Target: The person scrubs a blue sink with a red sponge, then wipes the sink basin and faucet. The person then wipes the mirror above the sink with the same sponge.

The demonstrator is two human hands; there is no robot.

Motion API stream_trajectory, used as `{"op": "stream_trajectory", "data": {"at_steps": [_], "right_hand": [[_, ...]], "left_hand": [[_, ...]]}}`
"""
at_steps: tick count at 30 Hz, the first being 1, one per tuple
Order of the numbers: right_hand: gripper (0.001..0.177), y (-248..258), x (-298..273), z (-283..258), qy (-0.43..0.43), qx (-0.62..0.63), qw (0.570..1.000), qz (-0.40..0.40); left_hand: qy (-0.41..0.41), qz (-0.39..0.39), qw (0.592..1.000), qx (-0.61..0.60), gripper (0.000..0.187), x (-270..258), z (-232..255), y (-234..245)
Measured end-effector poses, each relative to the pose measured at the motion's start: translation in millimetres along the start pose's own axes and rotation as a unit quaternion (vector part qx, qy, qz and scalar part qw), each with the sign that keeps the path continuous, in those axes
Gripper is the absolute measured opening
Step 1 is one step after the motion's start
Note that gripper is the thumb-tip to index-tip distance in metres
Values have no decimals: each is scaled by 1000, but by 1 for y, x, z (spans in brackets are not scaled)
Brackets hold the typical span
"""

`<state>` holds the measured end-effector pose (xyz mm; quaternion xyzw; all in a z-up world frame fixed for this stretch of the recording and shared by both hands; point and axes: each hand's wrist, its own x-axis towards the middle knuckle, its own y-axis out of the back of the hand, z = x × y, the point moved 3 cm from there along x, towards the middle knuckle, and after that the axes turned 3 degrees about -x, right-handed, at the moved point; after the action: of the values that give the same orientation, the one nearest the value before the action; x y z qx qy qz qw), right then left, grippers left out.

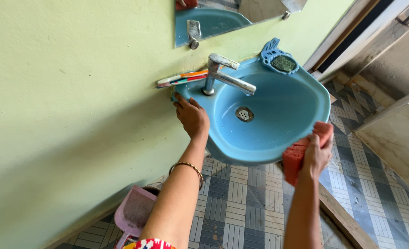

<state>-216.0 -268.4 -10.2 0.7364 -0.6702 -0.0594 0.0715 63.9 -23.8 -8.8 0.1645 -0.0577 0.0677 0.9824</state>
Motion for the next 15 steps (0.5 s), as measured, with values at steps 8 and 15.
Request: {"op": "stream_trajectory", "data": {"at_steps": [8,15], "right_hand": [[75,-28,115,-81,129,-578,804,-53],[77,-93,205,-104,115,-553,820,-88]], "left_hand": [[-1,19,1000,-12,55,-1,4,3],[-34,55,998,-5,52,3,3,2]]}}
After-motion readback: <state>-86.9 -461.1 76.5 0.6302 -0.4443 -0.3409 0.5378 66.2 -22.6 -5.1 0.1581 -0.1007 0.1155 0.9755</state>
